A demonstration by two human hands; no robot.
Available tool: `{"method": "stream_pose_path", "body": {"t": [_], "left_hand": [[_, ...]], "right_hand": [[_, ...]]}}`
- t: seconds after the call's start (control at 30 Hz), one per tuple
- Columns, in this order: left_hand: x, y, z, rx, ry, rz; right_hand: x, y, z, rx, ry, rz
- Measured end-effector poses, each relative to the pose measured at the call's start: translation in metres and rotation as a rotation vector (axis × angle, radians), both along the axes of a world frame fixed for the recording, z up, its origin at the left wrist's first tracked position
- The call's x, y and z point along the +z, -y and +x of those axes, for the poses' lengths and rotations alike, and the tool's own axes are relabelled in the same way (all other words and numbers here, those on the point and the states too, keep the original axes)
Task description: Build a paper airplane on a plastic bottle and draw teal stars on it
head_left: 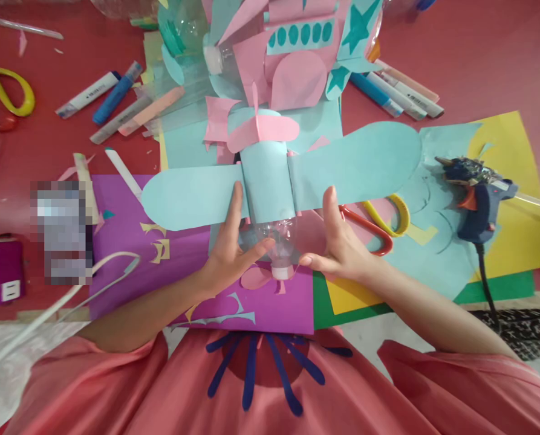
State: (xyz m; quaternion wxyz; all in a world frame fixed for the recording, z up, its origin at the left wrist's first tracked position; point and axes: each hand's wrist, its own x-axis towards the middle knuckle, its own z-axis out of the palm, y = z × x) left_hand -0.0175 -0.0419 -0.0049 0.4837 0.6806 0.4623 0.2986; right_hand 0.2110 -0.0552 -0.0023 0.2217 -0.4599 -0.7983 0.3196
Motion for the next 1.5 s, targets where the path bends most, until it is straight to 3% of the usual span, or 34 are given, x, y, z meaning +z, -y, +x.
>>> {"method": "stream_pose_path", "body": {"t": [0.33,0.57,1.03,1.5], "left_hand": [[0.004,0.001,0.001,-0.008,-0.005,-0.021],[0.0,-0.001,0.0,-0.019,0.025,0.009],[0.002,-0.002,0.001,0.013,-0.079,0.004],[-0.003,-0.002,0.001,0.011,-0.047,0.046]], "right_hand": [[-0.003,-0.009,-0.005,0.049,-0.122,-0.108],[0.001,-0.009,-0.009,0.01,-0.025,-0.125],[0.004,-0.009,-0.015,-0.047,0.159,0.037],[0.009,-0.01,-0.02,-0.137,0.31,0.151]]}}
